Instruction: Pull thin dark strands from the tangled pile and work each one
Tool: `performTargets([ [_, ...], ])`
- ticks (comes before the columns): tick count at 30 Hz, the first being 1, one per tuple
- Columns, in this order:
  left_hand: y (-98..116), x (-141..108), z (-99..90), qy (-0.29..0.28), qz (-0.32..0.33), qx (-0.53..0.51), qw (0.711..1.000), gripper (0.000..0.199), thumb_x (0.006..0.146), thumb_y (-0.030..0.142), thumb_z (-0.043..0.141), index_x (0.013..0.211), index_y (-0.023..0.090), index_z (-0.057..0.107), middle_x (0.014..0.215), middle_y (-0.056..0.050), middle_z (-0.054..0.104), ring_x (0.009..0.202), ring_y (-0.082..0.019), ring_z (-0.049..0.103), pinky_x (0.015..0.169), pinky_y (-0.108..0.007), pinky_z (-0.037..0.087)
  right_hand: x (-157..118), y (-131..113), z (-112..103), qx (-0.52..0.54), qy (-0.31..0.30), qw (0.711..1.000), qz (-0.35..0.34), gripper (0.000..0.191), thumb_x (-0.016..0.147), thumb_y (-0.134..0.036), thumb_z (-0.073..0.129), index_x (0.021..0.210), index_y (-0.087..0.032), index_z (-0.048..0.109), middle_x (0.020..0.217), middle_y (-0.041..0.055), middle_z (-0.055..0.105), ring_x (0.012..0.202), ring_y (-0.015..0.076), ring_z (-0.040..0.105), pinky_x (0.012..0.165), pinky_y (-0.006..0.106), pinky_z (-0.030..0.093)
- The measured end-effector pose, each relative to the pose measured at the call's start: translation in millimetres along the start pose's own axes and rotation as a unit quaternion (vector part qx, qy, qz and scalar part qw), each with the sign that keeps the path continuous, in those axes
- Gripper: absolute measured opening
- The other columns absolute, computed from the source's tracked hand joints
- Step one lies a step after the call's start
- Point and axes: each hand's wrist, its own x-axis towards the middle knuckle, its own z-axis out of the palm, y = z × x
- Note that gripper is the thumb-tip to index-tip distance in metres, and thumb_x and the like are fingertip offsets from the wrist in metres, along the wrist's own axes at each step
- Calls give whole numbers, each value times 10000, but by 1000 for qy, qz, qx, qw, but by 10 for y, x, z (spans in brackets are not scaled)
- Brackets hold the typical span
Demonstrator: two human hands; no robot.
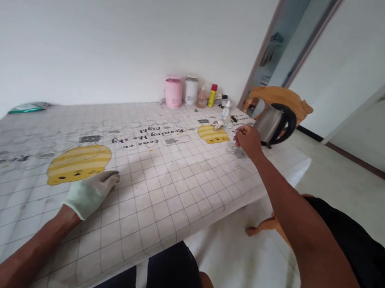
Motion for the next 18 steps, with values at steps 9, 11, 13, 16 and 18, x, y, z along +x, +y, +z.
performTargets([
  [9, 236, -249, -132, -41, 32, -343, 938, 513, 988, 591, 513, 1161, 161, 732, 1066, -103, 806, 817, -209, 777, 812, -334, 611, -1132, -970, 1989, 150, -131, 976, -88, 126, 955, -331, 643, 971, -227, 573, 700, 12, 747, 485, 134, 636, 411, 220, 486],
  [11, 223, -232, -139, -32, 12, -404, 914, 508, 980, 572, 559, 1182, 134, 719, 1066, -126, 804, 801, -202, 768, 760, -322, 616, -1403, -1123, 2318, 181, -158, 966, -91, 142, 968, -356, 628, 983, -233, 559, 727, 20, 762, 517, 143, 663, 427, 226, 501],
  [13, 192, -191, -156, -3, -22, -451, 892, 440, 972, 502, 603, 1160, 124, 727, 1027, -121, 807, 760, -183, 752, 729, -304, 615, -1609, -1225, 2560, 207, -193, 956, -82, 162, 971, -375, 630, 986, -237, 547, 751, 28, 772, 541, 154, 683, 432, 232, 507],
  [16, 120, -114, -221, 55, -72, -481, 872, 294, 963, 374, 610, 1039, 131, 757, 920, -92, 806, 698, -156, 725, 686, -270, 601, -1770, -1292, 2760, 221, -261, 939, -47, 191, 949, -387, 671, 960, -230, 563, 739, 36, 769, 519, 160, 674, 417, 244, 499],
  [18, 67, -67, -278, 79, -92, -480, 869, 249, 958, 325, 599, 986, 139, 762, 883, -80, 802, 683, -148, 716, 655, -252, 588, -1798, -1293, 2809, 234, -316, 919, -21, 216, 931, -399, 706, 931, -217, 589, 734, 51, 767, 517, 168, 673, 423, 259, 509],
])
